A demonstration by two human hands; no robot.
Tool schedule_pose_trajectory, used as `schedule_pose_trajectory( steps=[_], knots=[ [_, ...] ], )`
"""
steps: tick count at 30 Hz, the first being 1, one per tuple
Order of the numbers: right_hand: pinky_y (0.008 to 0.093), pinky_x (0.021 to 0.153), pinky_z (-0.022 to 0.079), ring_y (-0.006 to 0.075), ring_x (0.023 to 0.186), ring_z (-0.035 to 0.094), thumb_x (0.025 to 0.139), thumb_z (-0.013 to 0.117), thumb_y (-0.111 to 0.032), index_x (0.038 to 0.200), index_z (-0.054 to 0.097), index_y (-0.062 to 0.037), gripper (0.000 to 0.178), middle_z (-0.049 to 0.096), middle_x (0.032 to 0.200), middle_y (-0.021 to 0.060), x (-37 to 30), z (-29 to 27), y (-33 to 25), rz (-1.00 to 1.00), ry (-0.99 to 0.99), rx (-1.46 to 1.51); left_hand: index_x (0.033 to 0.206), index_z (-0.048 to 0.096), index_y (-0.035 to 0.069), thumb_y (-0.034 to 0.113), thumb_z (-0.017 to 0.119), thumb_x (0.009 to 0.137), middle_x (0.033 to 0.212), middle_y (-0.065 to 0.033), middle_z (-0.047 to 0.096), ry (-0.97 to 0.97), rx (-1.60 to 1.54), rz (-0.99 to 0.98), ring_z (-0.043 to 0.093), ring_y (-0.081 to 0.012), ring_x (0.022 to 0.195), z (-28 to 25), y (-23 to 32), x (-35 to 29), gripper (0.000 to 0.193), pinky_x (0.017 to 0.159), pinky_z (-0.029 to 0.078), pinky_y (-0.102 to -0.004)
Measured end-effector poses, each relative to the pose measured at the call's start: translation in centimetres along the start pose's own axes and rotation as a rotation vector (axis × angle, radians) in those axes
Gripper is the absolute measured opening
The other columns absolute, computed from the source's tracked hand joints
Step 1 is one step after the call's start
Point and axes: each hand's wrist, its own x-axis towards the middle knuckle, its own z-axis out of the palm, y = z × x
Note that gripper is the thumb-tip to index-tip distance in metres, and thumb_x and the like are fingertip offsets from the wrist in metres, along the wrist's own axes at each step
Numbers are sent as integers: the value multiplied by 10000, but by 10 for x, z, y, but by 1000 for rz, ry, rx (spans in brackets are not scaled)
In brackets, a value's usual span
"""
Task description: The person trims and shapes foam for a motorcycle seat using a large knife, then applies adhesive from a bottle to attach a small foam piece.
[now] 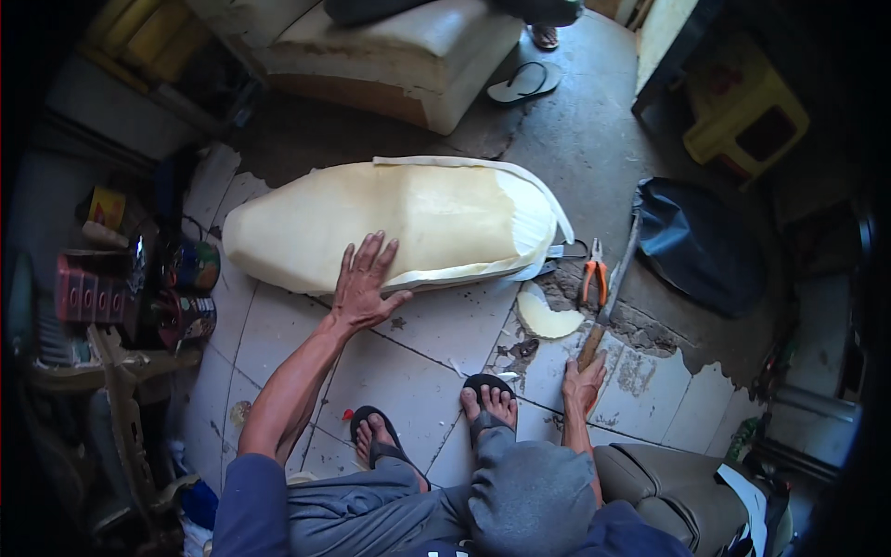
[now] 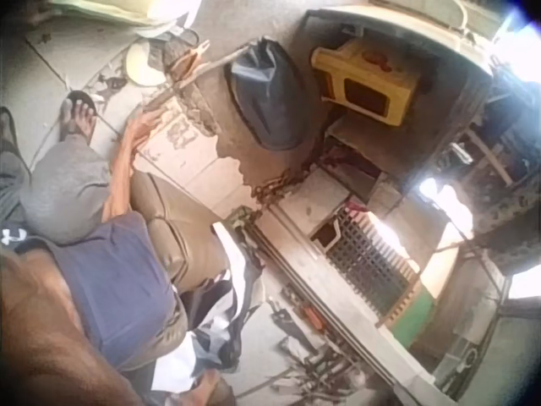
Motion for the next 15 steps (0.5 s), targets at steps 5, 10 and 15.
schedule_pose_trajectory(
  steps=[5,10,15],
  knots=[
    [469,799,548,346,894,658,999,540,-220,1244,547,37,355,623,1022,226,1,-2,-43,82,99,379,1621,312,187,591,614,944,1671,-194,227,14,-83,-143,176,-416,1559,-6,18,37,844,1232,106,-656],
    [297,520,535,151,603,603,972,553,-132,1171,452,-13,253,588,811,81,-47,5,-108,38,-179,1234,1635,284,393,719,483,935,1749,-67,89,-103,137,-71,24,-400,1598,5,51,72,797,1180,30,-771],
    [281,423,485,127,476,541,1029,575,-307,1163,528,-63,283,587,768,47,-75,-2,-107,182,-581,1268,1627,306,393,710,493,935,1747,-27,122,-30,135,-57,31,-381,1601,13,40,59,783,1192,48,-755]
  ],
)
